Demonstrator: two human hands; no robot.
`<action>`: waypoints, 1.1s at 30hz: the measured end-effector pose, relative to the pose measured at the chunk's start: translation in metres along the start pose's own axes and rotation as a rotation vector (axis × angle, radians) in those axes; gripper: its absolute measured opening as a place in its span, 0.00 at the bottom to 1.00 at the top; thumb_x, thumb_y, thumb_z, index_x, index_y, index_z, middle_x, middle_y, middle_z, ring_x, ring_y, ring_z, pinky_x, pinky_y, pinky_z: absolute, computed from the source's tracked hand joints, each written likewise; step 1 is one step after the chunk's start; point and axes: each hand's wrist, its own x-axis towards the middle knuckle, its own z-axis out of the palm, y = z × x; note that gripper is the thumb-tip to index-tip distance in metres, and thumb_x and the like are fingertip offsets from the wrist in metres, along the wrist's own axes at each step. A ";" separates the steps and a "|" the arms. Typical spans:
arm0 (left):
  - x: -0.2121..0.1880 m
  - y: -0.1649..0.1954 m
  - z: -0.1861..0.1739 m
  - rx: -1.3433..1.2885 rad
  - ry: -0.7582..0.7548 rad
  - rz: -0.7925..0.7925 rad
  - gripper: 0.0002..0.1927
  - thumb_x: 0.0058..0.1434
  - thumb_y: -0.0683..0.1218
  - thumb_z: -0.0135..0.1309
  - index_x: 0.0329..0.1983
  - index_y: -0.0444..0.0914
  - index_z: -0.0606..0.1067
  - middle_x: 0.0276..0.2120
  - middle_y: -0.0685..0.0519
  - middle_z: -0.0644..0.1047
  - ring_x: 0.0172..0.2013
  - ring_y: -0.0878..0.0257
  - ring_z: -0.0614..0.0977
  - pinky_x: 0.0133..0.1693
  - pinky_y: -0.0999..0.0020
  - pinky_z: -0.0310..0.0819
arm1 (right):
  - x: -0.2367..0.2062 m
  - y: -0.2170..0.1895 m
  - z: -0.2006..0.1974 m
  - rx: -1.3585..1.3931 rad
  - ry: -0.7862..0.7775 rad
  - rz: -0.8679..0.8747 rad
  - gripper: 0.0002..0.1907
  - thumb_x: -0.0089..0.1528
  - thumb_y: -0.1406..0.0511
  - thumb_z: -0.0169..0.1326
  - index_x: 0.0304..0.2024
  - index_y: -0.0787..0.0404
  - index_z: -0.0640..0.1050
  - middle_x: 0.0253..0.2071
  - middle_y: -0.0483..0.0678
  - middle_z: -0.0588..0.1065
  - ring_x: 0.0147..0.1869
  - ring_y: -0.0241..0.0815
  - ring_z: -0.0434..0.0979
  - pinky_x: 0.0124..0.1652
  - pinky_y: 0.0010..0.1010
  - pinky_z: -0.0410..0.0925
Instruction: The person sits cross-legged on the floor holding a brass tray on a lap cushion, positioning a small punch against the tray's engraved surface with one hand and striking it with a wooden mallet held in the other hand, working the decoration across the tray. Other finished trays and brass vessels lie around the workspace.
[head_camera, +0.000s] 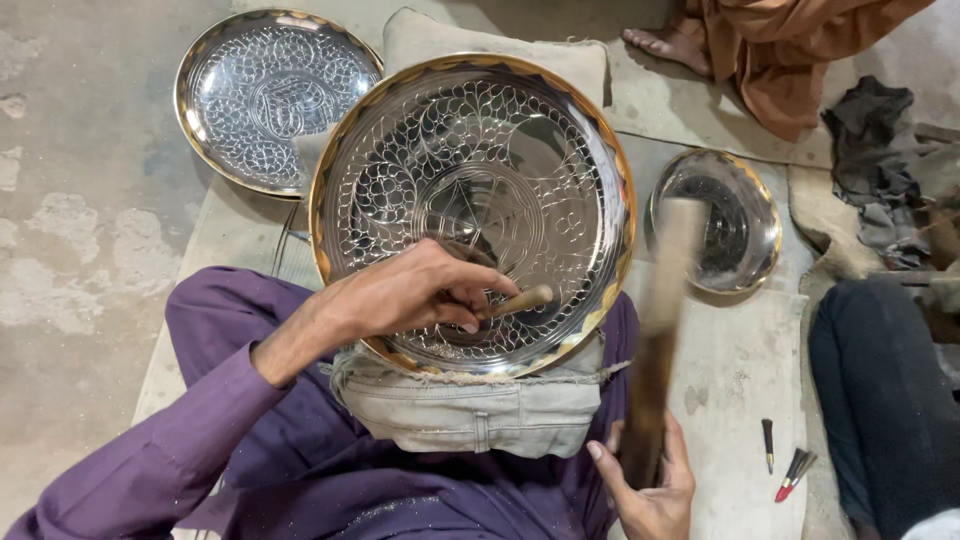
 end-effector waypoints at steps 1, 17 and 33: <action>0.000 0.000 0.000 -0.013 -0.014 0.014 0.27 0.56 0.40 0.62 0.61 0.37 0.74 0.34 0.52 0.85 0.34 0.61 0.88 0.39 0.64 0.83 | -0.002 0.002 0.000 -0.076 0.038 0.034 0.45 0.51 0.80 0.63 0.71 0.68 0.63 0.43 0.52 0.76 0.45 0.37 0.77 0.48 0.28 0.72; 0.003 0.014 0.000 0.091 -0.077 0.028 0.27 0.55 0.41 0.61 0.60 0.42 0.75 0.39 0.49 0.84 0.40 0.51 0.85 0.39 0.54 0.76 | -0.018 0.001 0.007 -0.044 -0.012 -0.221 0.36 0.62 0.69 0.59 0.70 0.60 0.60 0.41 0.60 0.81 0.30 0.36 0.80 0.27 0.24 0.73; -0.017 0.016 0.023 0.107 0.200 -0.158 0.25 0.60 0.40 0.58 0.62 0.42 0.70 0.39 0.51 0.85 0.35 0.59 0.87 0.38 0.59 0.83 | 0.002 -0.008 -0.018 -0.224 -0.086 -0.127 0.36 0.58 0.70 0.59 0.69 0.63 0.63 0.38 0.56 0.84 0.31 0.34 0.83 0.28 0.22 0.74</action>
